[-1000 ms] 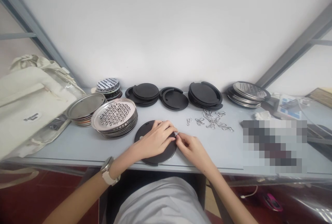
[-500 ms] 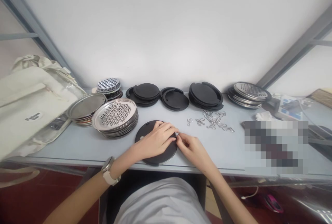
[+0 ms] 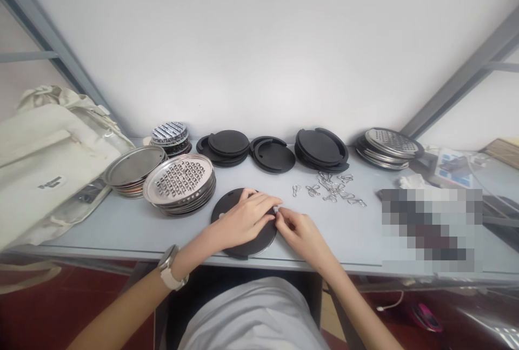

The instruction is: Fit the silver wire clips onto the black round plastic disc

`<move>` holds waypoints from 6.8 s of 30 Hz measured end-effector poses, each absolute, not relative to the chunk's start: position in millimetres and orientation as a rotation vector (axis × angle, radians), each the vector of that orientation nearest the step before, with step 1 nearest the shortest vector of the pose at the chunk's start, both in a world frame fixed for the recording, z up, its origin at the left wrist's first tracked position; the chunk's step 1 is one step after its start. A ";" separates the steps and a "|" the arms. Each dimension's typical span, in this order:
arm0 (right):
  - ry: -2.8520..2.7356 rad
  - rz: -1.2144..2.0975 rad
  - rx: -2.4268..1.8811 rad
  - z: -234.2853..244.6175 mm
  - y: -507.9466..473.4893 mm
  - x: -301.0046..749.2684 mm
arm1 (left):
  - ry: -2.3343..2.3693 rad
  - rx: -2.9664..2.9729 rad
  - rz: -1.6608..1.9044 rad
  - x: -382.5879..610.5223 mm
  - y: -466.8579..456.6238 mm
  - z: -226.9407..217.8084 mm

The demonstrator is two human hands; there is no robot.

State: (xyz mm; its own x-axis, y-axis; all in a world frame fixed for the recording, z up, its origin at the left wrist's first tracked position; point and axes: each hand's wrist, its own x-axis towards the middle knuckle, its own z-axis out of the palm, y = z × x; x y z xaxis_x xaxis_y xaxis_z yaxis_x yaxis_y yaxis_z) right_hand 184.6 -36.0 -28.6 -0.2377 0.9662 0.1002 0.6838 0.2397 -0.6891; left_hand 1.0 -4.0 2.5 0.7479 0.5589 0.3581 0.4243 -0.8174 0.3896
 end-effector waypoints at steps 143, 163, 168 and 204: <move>-1.913 0.596 -1.556 -26.4 -37.4 182.3 | 0.836 2.698 0.705 2.0 -4.2 2.3; -1.953 0.561 -1.629 -29.3 -40.0 183.5 | 0.795 2.785 0.662 2.7 -3.2 2.7; -1.951 0.570 -1.637 -28.2 -39.8 183.1 | 0.786 2.811 0.657 2.3 -3.4 2.4; -1.814 0.697 -1.538 -28.3 -37.7 183.4 | 0.748 2.803 0.647 2.2 -3.2 2.0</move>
